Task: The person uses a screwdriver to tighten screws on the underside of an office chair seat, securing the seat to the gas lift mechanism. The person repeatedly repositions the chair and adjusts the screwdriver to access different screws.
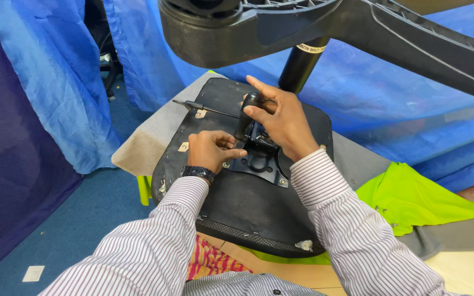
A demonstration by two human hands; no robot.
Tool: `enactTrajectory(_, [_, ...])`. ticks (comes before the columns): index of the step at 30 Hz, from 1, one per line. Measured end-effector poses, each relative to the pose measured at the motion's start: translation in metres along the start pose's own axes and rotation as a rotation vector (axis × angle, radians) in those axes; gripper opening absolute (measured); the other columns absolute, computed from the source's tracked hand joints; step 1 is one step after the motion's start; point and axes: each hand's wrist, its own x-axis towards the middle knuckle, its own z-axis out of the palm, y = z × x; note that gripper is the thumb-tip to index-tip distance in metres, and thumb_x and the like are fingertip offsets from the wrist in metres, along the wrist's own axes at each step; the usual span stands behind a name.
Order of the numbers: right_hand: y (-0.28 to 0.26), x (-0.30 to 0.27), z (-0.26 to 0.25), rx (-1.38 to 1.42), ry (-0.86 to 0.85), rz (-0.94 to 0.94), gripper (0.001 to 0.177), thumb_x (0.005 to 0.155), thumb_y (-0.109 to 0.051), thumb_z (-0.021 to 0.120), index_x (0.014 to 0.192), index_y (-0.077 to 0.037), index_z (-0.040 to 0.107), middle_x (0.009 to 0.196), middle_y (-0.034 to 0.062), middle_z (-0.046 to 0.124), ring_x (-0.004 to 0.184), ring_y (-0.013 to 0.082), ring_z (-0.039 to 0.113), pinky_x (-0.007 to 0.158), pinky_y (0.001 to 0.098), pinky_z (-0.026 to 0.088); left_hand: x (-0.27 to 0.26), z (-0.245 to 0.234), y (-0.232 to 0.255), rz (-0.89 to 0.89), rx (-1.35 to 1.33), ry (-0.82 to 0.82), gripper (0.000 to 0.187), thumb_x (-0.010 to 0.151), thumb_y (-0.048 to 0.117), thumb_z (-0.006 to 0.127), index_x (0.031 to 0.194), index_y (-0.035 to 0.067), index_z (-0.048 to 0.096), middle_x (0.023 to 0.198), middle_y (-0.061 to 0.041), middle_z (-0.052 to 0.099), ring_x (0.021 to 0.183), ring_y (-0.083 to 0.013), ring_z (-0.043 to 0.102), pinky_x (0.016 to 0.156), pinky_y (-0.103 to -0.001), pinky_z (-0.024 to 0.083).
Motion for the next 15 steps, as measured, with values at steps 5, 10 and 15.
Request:
enactTrajectory(5, [0.033, -0.007, -0.015, 0.412, 0.156, -0.172, 0.039, 0.101, -0.002, 0.057, 0.140, -0.004, 0.054, 0.127, 0.0048, 0.062, 0.117, 0.0133, 0.066, 0.100, 0.0263, 0.058, 0.014, -0.006, -0.026, 0.087, -0.157, 0.009, 0.043, 0.071, 0.025, 0.091, 0.104, 0.002, 0.077, 0.092, -0.011, 0.081, 0.082, -0.0147, 0.079, 0.076, -0.029, 0.063])
enactTrajectory(10, [0.073, -0.044, -0.035, 0.156, 0.452, -0.259, 0.032, 0.115, -0.011, 0.053, 0.146, -0.006, 0.054, 0.109, 0.0030, 0.056, 0.097, 0.0074, 0.055, 0.084, 0.0233, 0.051, 0.023, 0.021, -0.051, 0.364, 0.214, 0.135, 0.037, 0.082, 0.035, 0.086, 0.099, 0.002, 0.078, 0.091, -0.017, 0.076, 0.077, -0.0322, 0.073, 0.070, -0.043, 0.057])
enactTrajectory(15, [0.111, -0.056, -0.048, -0.276, 0.564, 0.657, 0.041, 0.097, -0.038, 0.065, 0.125, -0.009, 0.070, 0.082, 0.0103, 0.064, 0.071, 0.0214, 0.060, 0.062, 0.0370, 0.050, 0.034, 0.038, -0.052, 0.183, 0.417, -0.038, 0.032, 0.080, 0.041, 0.083, 0.084, 0.010, 0.078, 0.083, -0.014, 0.074, 0.077, -0.0339, 0.073, 0.073, -0.046, 0.058])
